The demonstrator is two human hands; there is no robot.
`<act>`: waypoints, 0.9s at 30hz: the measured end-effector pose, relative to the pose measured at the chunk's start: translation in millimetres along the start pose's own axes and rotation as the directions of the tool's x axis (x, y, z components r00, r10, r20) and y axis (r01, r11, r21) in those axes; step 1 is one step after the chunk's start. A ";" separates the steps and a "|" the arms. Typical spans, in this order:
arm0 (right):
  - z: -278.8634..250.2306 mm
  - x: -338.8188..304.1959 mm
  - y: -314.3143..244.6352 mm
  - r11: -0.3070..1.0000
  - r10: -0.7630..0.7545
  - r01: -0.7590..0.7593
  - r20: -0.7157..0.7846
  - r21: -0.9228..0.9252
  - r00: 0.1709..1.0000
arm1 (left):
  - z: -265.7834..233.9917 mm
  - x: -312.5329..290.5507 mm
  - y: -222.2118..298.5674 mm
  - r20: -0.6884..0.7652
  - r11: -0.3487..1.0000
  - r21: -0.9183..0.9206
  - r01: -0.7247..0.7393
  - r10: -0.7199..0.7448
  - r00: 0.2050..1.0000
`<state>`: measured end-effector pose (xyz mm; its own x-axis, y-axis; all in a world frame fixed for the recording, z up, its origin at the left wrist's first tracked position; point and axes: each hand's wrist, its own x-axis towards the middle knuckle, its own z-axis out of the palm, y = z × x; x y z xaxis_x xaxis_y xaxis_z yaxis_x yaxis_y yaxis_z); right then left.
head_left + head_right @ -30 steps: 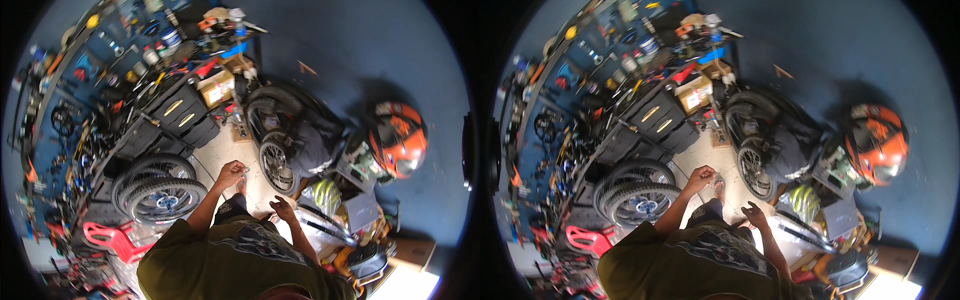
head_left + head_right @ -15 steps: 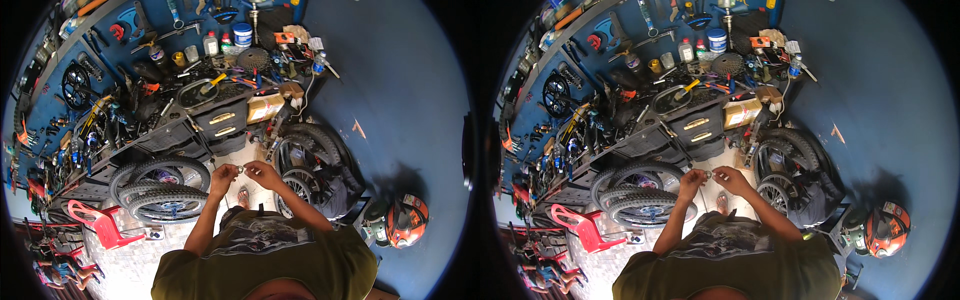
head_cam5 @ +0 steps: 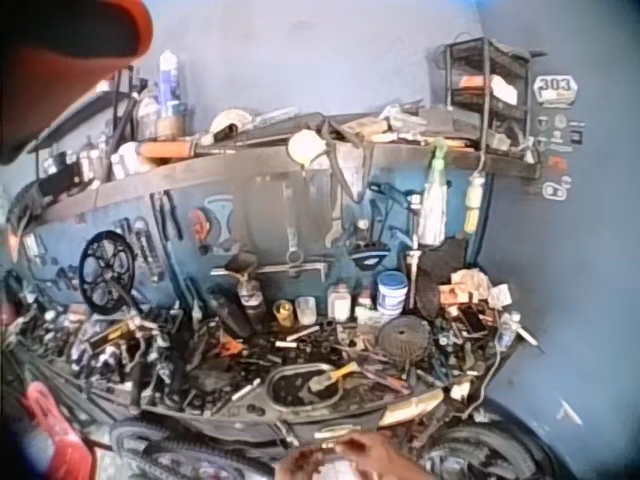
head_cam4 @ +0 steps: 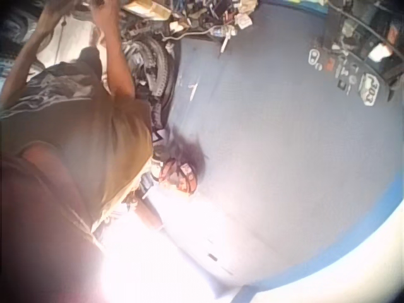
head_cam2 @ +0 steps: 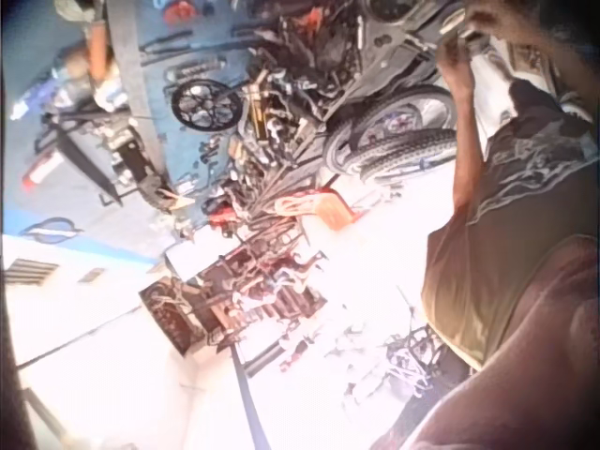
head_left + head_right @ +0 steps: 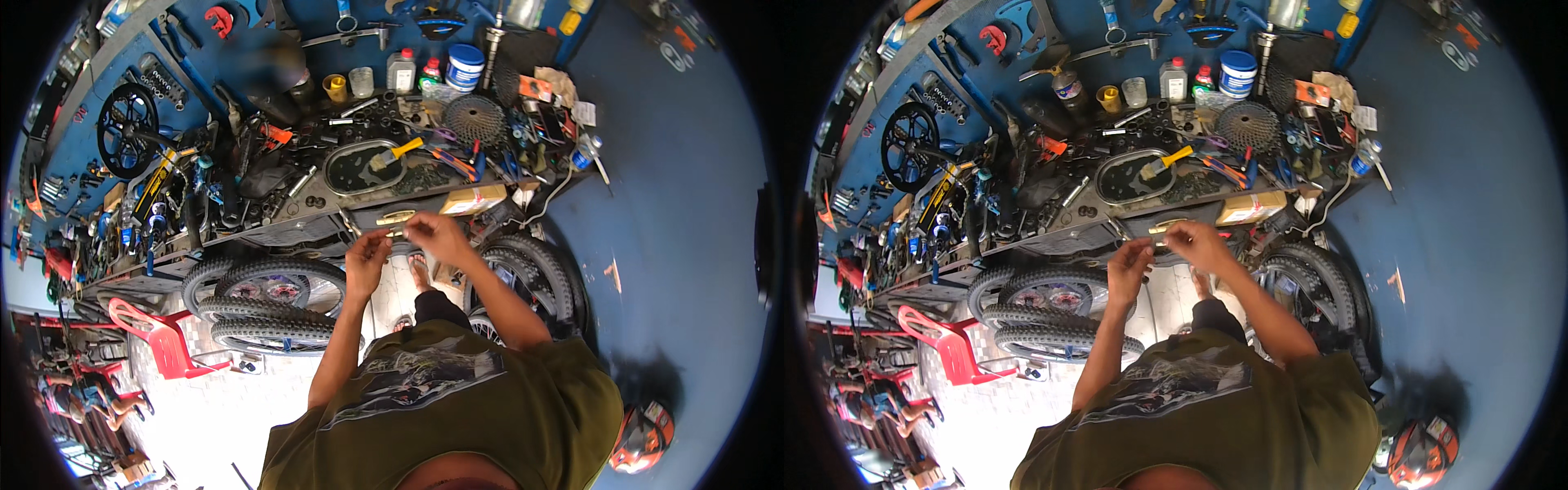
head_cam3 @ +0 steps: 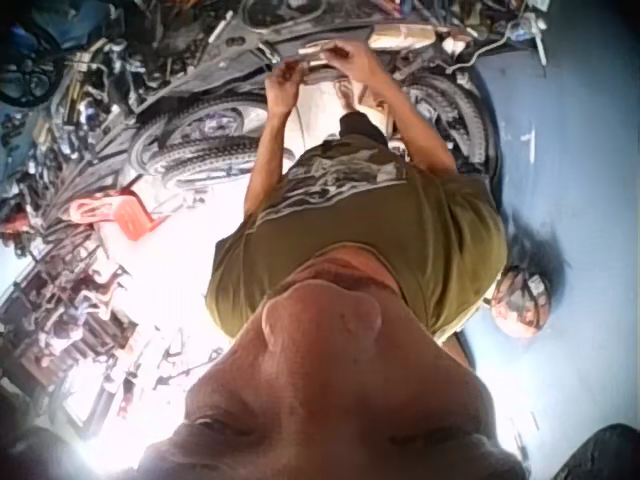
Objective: The person repeatedly cleans a bicycle chainring by brushing it with a yellow-handled brush in a container, then inspects a bicycle cable, and later handles a bicycle tire. The person returns to brushing the chainring multiple times throughout the clip.
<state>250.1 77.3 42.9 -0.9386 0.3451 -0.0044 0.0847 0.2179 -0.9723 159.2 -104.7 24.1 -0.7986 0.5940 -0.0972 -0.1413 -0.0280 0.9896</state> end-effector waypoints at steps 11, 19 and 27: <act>-167.8 295.1 34.8 0.818 0.021 -0.103 -0.149 -0.566 0.989 | 9.8 114.0 7.5 -0.205 0.997 0.077 0.012 0.004 0.979; -185.6 375.1 102.7 0.748 0.190 -0.141 0.006 -0.649 0.982 | 27.1 139.1 13.2 -0.277 0.993 0.073 0.094 -0.070 0.958; -204.4 359.6 94.0 0.737 -0.114 0.031 -0.079 -0.676 0.990 | 0.3 160.4 26.3 -0.292 0.993 0.104 0.051 -0.019 0.956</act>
<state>-11.0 408.5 -2.3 -0.9126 0.3892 0.1255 0.2593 0.7881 -0.5583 27.6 -10.0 34.5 -0.9318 0.3339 -0.1427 -0.1207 0.0859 0.9890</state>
